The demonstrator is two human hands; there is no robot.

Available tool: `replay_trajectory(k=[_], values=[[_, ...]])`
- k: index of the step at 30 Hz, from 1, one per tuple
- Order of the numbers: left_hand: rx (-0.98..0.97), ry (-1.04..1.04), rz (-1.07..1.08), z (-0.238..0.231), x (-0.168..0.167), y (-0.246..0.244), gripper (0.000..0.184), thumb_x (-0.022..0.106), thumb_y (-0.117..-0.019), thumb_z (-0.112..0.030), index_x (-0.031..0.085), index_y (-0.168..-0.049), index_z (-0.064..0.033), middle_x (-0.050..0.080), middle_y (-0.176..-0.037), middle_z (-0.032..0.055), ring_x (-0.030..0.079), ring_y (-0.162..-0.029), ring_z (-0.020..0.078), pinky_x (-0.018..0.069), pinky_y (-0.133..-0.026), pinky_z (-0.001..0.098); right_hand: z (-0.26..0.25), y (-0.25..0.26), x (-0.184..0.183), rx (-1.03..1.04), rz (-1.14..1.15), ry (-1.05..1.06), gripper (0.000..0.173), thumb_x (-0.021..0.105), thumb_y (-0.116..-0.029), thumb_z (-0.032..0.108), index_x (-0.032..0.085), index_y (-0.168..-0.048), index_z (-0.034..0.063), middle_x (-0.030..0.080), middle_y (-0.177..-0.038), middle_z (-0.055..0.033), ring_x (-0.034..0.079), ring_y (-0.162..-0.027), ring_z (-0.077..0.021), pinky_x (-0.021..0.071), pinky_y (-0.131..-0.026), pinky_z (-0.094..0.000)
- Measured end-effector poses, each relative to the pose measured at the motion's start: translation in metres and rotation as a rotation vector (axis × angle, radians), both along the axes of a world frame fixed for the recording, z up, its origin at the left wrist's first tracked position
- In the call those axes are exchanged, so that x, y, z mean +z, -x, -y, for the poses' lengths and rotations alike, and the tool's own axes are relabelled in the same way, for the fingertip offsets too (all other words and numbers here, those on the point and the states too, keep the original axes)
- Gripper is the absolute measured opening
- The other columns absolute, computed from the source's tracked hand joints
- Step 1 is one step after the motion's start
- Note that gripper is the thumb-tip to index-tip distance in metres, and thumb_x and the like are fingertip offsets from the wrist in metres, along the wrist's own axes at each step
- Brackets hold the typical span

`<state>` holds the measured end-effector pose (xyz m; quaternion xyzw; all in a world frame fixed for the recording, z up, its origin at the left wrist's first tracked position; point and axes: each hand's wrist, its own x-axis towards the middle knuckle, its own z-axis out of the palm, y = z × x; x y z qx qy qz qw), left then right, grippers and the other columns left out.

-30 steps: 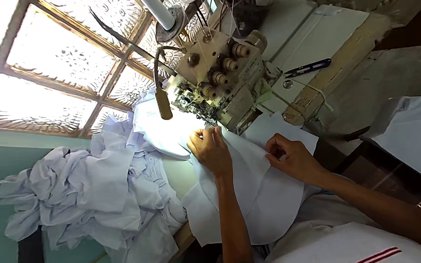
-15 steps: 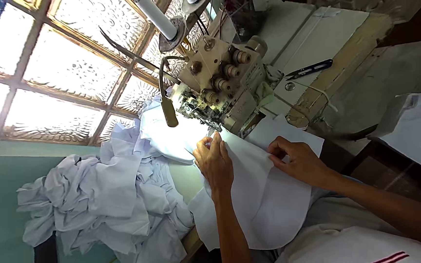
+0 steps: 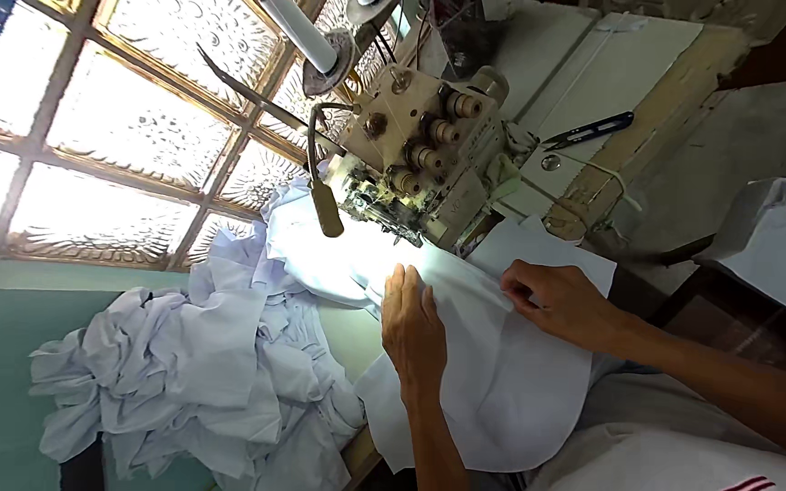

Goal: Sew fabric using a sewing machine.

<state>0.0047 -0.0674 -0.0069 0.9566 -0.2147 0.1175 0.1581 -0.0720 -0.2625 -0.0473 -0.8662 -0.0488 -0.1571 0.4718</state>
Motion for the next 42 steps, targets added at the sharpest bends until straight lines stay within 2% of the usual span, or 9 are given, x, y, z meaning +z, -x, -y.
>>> replay_trajectory(k=[5,11,19,24,29,33,37,40,42], values=[[-0.073,0.078,-0.019,-0.019,-0.01,-0.057,0.038,0.045,-0.105,-0.011,0.062,-0.133,0.0089,0.058,-0.142,0.0265,0.053,-0.136,0.0429,0.0378,-0.114,0.0576,-0.019,-0.034,0.002,0.091,0.075,0.047,0.012,0.063,-0.0932,0.0,0.069,-0.103,-0.0031,0.067,-0.08,-0.0132,0.066,-0.065,-0.0246,0.0545,-0.059,-0.0385],[-0.164,0.161,-0.01,-0.041,-0.013,-0.111,0.041,0.041,-0.103,-0.006,0.06,-0.137,0.0047,0.053,-0.15,0.019,0.046,-0.145,0.0338,0.0322,-0.12,0.0487,-0.041,-0.071,0.004,0.003,0.241,0.23,0.035,0.067,-0.0862,-0.009,0.075,-0.119,0.0008,0.064,-0.08,-0.0196,0.066,-0.065,-0.0329,0.0551,-0.057,-0.0411],[-0.155,0.125,0.081,-0.058,-0.018,-0.156,0.037,0.041,-0.1056,-0.005,0.06,-0.135,0.0075,0.054,-0.149,0.0224,0.046,-0.144,0.0377,0.0304,-0.123,0.0483,-0.045,-0.083,0.004,-0.156,0.385,0.503,0.025,0.068,-0.0845,-0.003,0.079,-0.106,0.0044,0.065,-0.068,-0.0137,0.063,-0.055,-0.0288,0.0499,-0.054,-0.0396],[0.126,-0.043,-0.019,-0.056,-0.006,-0.179,0.043,0.035,-0.1095,-0.014,0.052,-0.147,-0.0007,0.049,-0.154,0.0212,0.039,-0.146,0.0436,0.0281,-0.117,0.0644,-0.033,-0.056,-0.002,-0.09,0.412,0.435,0.016,0.062,-0.0895,0.004,0.077,-0.093,0.004,0.069,-0.071,-0.012,0.067,-0.06,-0.0285,0.0542,-0.061,-0.0413],[0.249,-0.046,0.053,-0.065,0.027,-0.18,0.043,0.057,-0.0989,-0.01,0.058,-0.14,0.0003,0.05,-0.146,0.0308,0.044,-0.134,0.0544,0.0351,-0.101,0.0747,0.021,-0.047,-0.023,-0.25,0.181,0.43,0.017,0.062,-0.0922,0.001,0.076,-0.101,-0.002,0.072,-0.09,-0.0239,0.071,-0.082,-0.0436,0.0564,-0.073,-0.0572],[0.471,0.295,0.069,-0.119,0.051,-0.211,0.051,0.066,-0.0967,-0.012,0.053,-0.142,0.0061,0.048,-0.146,0.0342,0.044,-0.138,0.0507,0.0353,-0.113,0.0627,0.042,-0.059,-0.051,-0.232,0.076,0.362,0.033,0.056,-0.1008,0.024,0.073,-0.115,0.0005,0.069,-0.115,-0.0267,0.065,-0.106,-0.0504,0.0493,-0.091,-0.0661],[0.521,0.402,-0.102,-0.164,0.032,-0.239,0.075,0.077,-0.0917,-0.018,0.039,-0.151,0.007,0.042,-0.15,0.036,0.041,-0.141,0.0495,0.033,-0.116,0.0593,0.035,-0.071,-0.07,-0.327,0.254,0.354,0.047,0.042,-0.0975,0.033,0.077,-0.107,0.0034,0.072,-0.105,-0.022,0.068,-0.097,-0.0471,0.051,-0.084,-0.0637],[0.46,0.243,-0.248,-0.164,0.011,-0.253,0.058,0.05,-0.1065,-0.013,0.028,-0.157,0.0077,0.035,-0.158,0.0325,0.033,-0.15,0.0427,0.0249,-0.123,0.0518,0.035,-0.072,-0.073,-0.366,0.297,0.357,0.051,0.039,-0.097,0.037,0.078,-0.103,0.0048,0.073,-0.101,-0.0187,0.069,-0.092,-0.0434,0.0514,-0.083,-0.0605],[0.397,0.396,-0.221,-0.148,-0.016,-0.253,0.047,0.034,-0.1129,-0.021,0.042,-0.15,0.0077,0.046,-0.152,0.0281,0.042,-0.146,0.0358,0.0292,-0.122,0.0462,0.035,-0.071,-0.075,-0.381,0.307,0.371,0.051,0.039,-0.0969,0.038,0.078,-0.103,0.0055,0.073,-0.099,-0.018,0.069,-0.092,-0.0424,0.0515,-0.082,-0.0592]])
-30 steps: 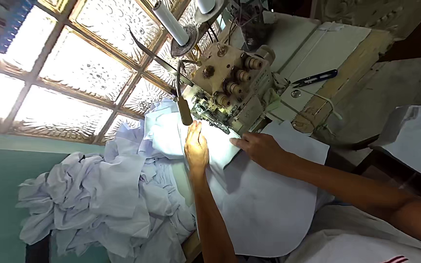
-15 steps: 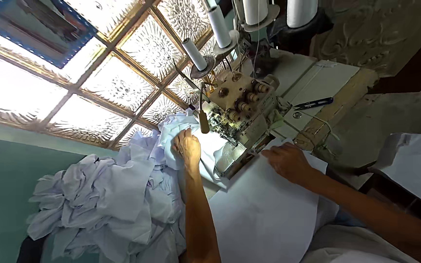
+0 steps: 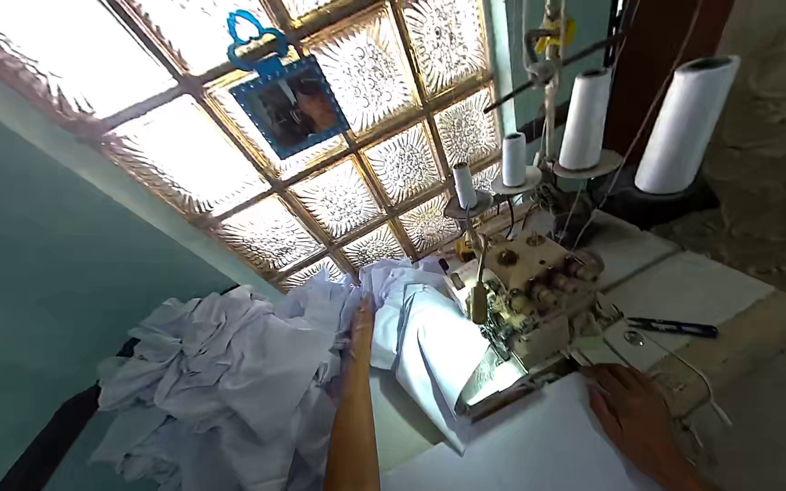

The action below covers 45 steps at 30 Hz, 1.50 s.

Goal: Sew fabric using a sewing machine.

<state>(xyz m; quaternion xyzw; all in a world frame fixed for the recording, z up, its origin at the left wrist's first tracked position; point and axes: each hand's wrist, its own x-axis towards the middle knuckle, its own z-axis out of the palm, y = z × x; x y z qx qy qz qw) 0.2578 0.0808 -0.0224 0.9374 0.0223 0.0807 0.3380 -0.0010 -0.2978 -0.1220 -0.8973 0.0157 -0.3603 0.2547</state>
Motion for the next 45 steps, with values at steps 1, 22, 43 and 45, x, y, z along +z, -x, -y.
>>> replay_trajectory(k=[1,22,43,45], values=[[-0.01,0.057,0.007,0.007,-0.016,0.004,0.05,0.031,-0.1135,-0.027,0.044,-0.15,0.0049,0.047,-0.153,0.0244,0.042,-0.145,0.0326,0.0295,-0.122,0.0455,0.001,0.0,-0.001,-0.006,-0.004,0.007,0.05,0.04,-0.0968,0.037,0.078,-0.103,0.006,0.074,-0.1,-0.0174,0.069,-0.093,-0.0416,0.0517,-0.083,-0.0583],[0.147,-0.38,0.399,-0.101,0.172,0.053,0.03,0.069,-0.094,-0.009,0.063,-0.112,0.0151,0.06,-0.116,0.0403,0.058,-0.109,0.06,0.0426,-0.088,0.0775,0.001,0.004,0.004,0.012,-0.04,0.046,0.047,0.041,-0.0947,0.03,0.078,-0.104,0.0029,0.074,-0.102,-0.0203,0.07,-0.093,-0.0424,0.0514,-0.082,-0.0575],[0.217,-0.53,0.298,-0.147,0.146,0.161,0.036,0.055,-0.0993,-0.002,0.058,-0.132,0.0131,0.043,-0.145,0.0411,0.04,-0.134,0.0622,0.0332,-0.103,0.0778,0.0,0.011,0.012,0.028,-0.079,0.043,0.042,0.044,-0.095,0.024,0.077,-0.109,0.0019,0.072,-0.107,-0.0225,0.068,-0.097,-0.047,0.0512,-0.083,-0.0627],[-0.079,-0.469,0.17,-0.083,0.131,0.184,0.03,0.054,-0.1023,-0.003,0.062,-0.127,0.0119,0.055,-0.137,0.0359,0.052,-0.13,0.0531,0.0389,-0.107,0.0674,0.0,0.013,0.014,0.037,-0.113,0.041,0.039,0.046,-0.0957,0.021,0.077,-0.11,0.0018,0.072,-0.109,-0.0234,0.068,-0.1,-0.0482,0.0509,-0.085,-0.0631]])
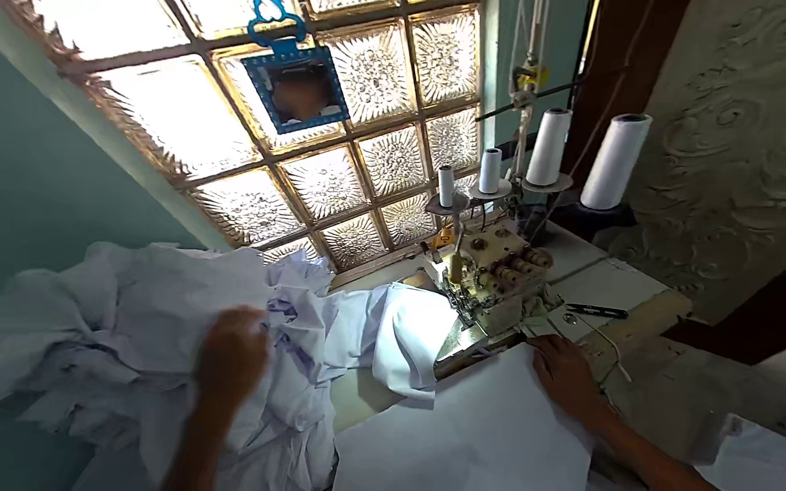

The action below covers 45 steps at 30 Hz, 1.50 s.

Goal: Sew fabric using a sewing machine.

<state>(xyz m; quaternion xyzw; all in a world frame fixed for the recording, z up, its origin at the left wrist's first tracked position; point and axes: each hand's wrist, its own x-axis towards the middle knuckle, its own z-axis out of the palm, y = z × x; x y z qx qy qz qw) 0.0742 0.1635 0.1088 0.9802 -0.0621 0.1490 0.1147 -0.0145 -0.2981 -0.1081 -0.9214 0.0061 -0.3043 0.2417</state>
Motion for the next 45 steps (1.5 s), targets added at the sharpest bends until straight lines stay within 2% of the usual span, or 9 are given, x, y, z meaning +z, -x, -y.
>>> replay_trajectory(k=[6,9,13,20,24,32,37,41,45], values=[[-0.507,0.258,-1.022,0.096,-0.098,-0.016,0.025,0.052,-0.1051,-0.008,0.063,-0.122,0.0064,0.069,-0.105,0.0135,0.067,-0.084,0.015,0.0559,-0.081,0.0333,0.002,0.002,0.017,0.119,-0.248,0.012,0.039,0.047,-0.1019,0.014,0.067,-0.133,0.004,0.059,-0.141,-0.0249,0.056,-0.127,-0.0505,0.0423,-0.101,-0.0669],[-0.151,0.32,-0.692,0.101,-0.106,-0.046,0.037,0.058,-0.1036,-0.012,0.056,-0.135,0.0069,0.058,-0.133,0.0284,0.059,-0.121,0.0355,0.0467,-0.104,0.0504,0.014,-0.013,0.055,0.32,-0.629,0.13,0.049,0.046,-0.1029,0.012,0.05,-0.151,0.0071,0.038,-0.161,-0.0218,0.034,-0.148,-0.0442,0.0253,-0.118,-0.0628],[0.078,0.331,-0.263,0.104,-0.091,-0.051,0.059,0.07,-0.096,-0.015,0.048,-0.146,0.0077,0.027,-0.159,0.0362,0.028,-0.149,0.0501,0.0274,-0.12,0.0595,0.019,-0.035,0.081,0.507,-0.738,0.211,0.042,0.056,-0.0973,0.007,0.062,-0.138,0.0012,0.057,-0.142,-0.0256,0.045,-0.14,-0.0442,0.0289,-0.117,-0.061],[-0.117,0.517,-0.221,0.104,-0.116,0.081,0.024,0.064,-0.0962,0.0,0.067,-0.119,0.0085,0.063,-0.128,0.0252,0.069,-0.104,0.0322,0.0569,-0.092,0.0465,0.023,-0.033,0.067,0.502,-0.547,0.137,0.022,0.058,-0.1024,0.01,0.074,-0.109,-0.004,0.07,-0.112,-0.0261,0.066,-0.11,-0.0439,0.0485,-0.098,-0.0598],[0.004,0.536,-0.195,0.09,-0.159,0.131,0.015,0.062,-0.0954,0.001,0.071,-0.105,0.009,0.068,-0.105,0.024,0.067,-0.086,0.027,0.0559,-0.08,0.0411,0.033,-0.031,0.045,0.52,-0.218,0.177,0.007,0.07,-0.0919,0.002,0.075,-0.093,-0.0024,0.071,-0.095,-0.0224,0.07,-0.09,-0.0412,0.0558,-0.08,-0.0595],[0.04,0.54,0.006,0.094,-0.189,0.136,0.014,0.064,-0.0926,-0.001,0.071,-0.098,0.0094,0.067,-0.099,0.022,0.062,-0.08,0.0195,0.0523,-0.072,0.0312,0.041,-0.03,0.035,0.47,-0.05,0.245,0.014,0.071,-0.0897,0.005,0.068,-0.084,-0.0073,0.07,-0.091,-0.0251,0.071,-0.087,-0.0432,0.0538,-0.082,-0.0594],[0.034,0.527,-0.006,0.086,-0.189,0.136,0.016,0.068,-0.0929,-0.004,0.07,-0.1,0.0103,0.065,-0.105,0.0249,0.062,-0.081,0.0234,0.0533,-0.072,0.0346,0.05,-0.019,0.05,0.434,-0.043,0.259,0.016,0.072,-0.0902,0.007,0.068,-0.085,-0.0069,0.069,-0.092,-0.0246,0.069,-0.088,-0.0426,0.0525,-0.085,-0.0593],[0.079,0.496,-0.1,0.085,-0.177,0.133,0.039,0.073,-0.0906,0.0,0.062,-0.127,0.008,0.055,-0.13,0.0299,0.063,-0.086,0.0316,0.0543,-0.074,0.0443,0.044,0.021,0.092,0.527,-0.101,0.291,0.004,0.069,-0.0844,0.0,0.07,-0.087,-0.0041,0.071,-0.092,-0.0204,0.07,-0.088,-0.0382,0.0554,-0.082,-0.0546],[0.04,0.41,-0.133,0.078,-0.17,0.129,0.052,0.074,-0.0886,0.003,0.057,-0.138,0.0044,0.046,-0.146,0.0303,0.064,-0.083,0.0336,0.0544,-0.07,0.0483,0.041,0.065,0.123,0.639,-0.187,0.225,0.005,0.065,-0.0845,0.004,0.069,-0.082,0.002,0.068,-0.078,-0.0092,0.066,-0.07,-0.019,0.0552,-0.064,-0.0316]])
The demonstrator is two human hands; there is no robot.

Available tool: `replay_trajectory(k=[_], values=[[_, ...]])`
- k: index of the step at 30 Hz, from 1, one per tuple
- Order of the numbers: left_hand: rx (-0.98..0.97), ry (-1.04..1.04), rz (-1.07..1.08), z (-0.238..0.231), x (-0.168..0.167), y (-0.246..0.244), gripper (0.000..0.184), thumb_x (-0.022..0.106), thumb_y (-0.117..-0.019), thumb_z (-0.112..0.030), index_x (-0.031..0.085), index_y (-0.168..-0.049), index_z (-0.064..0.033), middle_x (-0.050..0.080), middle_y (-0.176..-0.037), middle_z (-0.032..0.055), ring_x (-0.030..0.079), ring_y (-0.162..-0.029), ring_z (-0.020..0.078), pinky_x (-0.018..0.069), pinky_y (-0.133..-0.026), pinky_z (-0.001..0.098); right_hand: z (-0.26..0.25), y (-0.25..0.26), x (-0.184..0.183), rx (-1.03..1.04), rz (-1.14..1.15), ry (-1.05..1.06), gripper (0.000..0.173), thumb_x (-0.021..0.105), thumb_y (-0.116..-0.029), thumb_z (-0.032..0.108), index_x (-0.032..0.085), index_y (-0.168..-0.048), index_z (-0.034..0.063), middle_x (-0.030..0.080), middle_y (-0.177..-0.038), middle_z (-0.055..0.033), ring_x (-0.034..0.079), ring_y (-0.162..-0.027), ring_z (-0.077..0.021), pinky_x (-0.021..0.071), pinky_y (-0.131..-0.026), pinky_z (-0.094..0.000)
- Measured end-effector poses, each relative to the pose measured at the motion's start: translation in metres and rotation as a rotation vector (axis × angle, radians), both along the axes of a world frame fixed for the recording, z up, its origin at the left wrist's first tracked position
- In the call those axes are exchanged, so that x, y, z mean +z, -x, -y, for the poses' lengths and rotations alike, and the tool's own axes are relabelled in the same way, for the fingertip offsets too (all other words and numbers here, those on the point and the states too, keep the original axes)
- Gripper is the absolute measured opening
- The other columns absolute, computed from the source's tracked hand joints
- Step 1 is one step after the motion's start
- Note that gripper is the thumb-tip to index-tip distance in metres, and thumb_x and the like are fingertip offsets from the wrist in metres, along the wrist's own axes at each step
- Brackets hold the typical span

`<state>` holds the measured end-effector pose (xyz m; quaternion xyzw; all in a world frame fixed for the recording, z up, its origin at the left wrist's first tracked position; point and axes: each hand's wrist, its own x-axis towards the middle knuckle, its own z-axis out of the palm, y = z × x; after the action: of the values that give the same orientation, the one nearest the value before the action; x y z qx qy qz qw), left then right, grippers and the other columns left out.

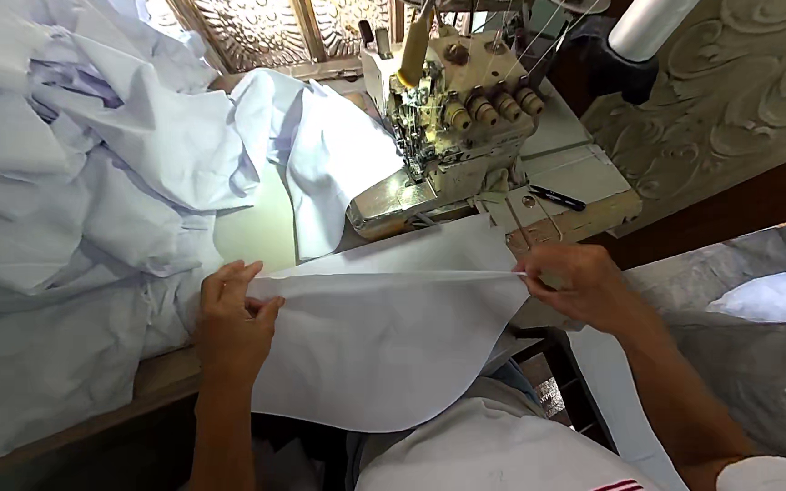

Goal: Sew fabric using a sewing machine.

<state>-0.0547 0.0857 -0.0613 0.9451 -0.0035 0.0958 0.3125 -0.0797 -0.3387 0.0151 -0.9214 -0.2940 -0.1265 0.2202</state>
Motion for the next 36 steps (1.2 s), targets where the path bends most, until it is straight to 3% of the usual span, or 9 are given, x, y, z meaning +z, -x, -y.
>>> replay_trajectory(k=[4,9,12,15,19,23,26,32,36], values=[[-0.061,-0.038,-0.014,-0.003,0.003,-0.002,0.05,0.07,-0.0882,0.009,0.059,-0.136,0.0039,0.042,-0.151,0.0287,0.064,-0.081,0.034,0.0539,-0.069,0.0498,-0.009,0.032,-0.003,-0.043,-0.071,0.125,0.018,0.061,-0.0935,0.003,0.075,-0.105,0.0,0.074,-0.086,-0.0138,0.073,-0.077,-0.0272,0.0604,-0.073,-0.0375],[-0.11,-0.14,0.008,0.028,0.014,0.014,0.047,0.059,-0.0879,0.015,0.061,-0.134,0.0057,0.043,-0.151,0.0318,0.066,-0.091,0.0515,0.0517,-0.073,0.0684,-0.021,0.036,-0.021,-0.175,-0.053,0.146,0.017,0.062,-0.091,0.005,0.078,-0.095,0.002,0.066,-0.082,-0.0154,0.067,-0.071,-0.0298,0.0566,-0.063,-0.0412],[-0.188,-0.008,0.019,0.07,0.016,0.028,0.054,0.068,-0.0838,0.011,0.061,-0.137,0.0006,0.045,-0.152,0.0281,0.069,-0.076,0.0374,0.0562,-0.061,0.0536,-0.025,0.029,-0.019,-0.209,-0.037,-0.109,0.022,0.057,-0.0954,0.014,0.074,-0.096,0.0005,0.071,-0.109,-0.0159,0.07,-0.098,-0.024,0.0579,-0.081,-0.0377],[-0.222,0.162,0.061,0.103,0.012,0.025,0.065,0.072,-0.08,0.012,0.057,-0.142,-0.0005,0.046,-0.153,0.0253,0.069,-0.069,0.0282,0.0573,-0.058,0.0451,-0.031,0.022,-0.013,-0.101,-0.129,-0.499,0.018,0.055,-0.1025,0.025,0.065,-0.102,0.0105,0.071,-0.119,0.0025,0.065,-0.112,-0.0027,0.056,-0.091,-0.0208],[-0.205,0.182,0.079,0.109,0.023,0.015,0.07,0.065,-0.0844,0.013,0.049,-0.149,-0.0062,0.053,-0.143,0.0209,0.069,-0.072,0.0262,0.0584,-0.059,0.0418,-0.052,0.029,-0.007,0.037,-0.192,-0.696,0.01,0.063,-0.102,0.029,0.065,-0.1,0.0195,0.069,-0.092,0.0166,0.065,-0.085,0.008,0.0565,-0.076,-0.0124],[-0.216,0.033,0.094,0.1,0.031,0.021,0.03,0.07,-0.0799,0.013,0.074,-0.107,0.0017,0.063,-0.094,0.021,0.064,-0.073,0.0361,0.0505,-0.06,0.0518,-0.071,0.054,0.0,0.283,-0.365,-0.721,0.023,0.054,-0.1067,0.025,0.062,-0.1,0.0051,0.066,-0.086,0.0077,0.058,-0.083,0.0133,0.0483,-0.076,-0.0058],[-0.199,-0.031,0.127,0.1,0.043,0.033,0.01,0.072,-0.0771,0.012,0.068,-0.08,0.0026,0.061,-0.086,0.0182,0.062,-0.071,0.0337,0.0477,-0.057,0.0495,-0.073,0.062,0.004,0.574,-0.579,-0.895,0.022,0.05,-0.1088,0.022,0.059,-0.106,0.0015,0.063,-0.09,0.0042,0.056,-0.086,0.0132,0.0451,-0.08,-0.0044],[-0.734,0.291,0.147,0.112,0.086,0.068,0.016,0.059,-0.0892,-0.012,0.064,-0.075,-0.0071,0.068,-0.089,0.0046,0.065,-0.085,0.0096,0.0536,-0.073,0.0237,-0.048,0.035,-0.061,0.305,-0.685,-1.084,0.019,0.063,-0.0987,0.041,0.079,-0.101,0.0325,0.064,-0.139,0.0128,0.057,-0.132,-0.0074,0.049,-0.11,-0.0322],[-1.212,0.443,0.161,0.121,0.119,0.068,0.03,0.043,-0.103,-0.014,0.052,-0.076,-0.0066,0.054,-0.075,0.0072,0.054,-0.073,0.0128,0.0431,-0.065,0.0207,-0.04,0.025,-0.083,0.333,-0.7,-1.092,0.021,0.066,-0.0971,0.037,0.078,-0.113,0.0304,0.052,-0.153,0.0141,0.053,-0.133,-0.0011,0.0478,-0.108,-0.0256]])
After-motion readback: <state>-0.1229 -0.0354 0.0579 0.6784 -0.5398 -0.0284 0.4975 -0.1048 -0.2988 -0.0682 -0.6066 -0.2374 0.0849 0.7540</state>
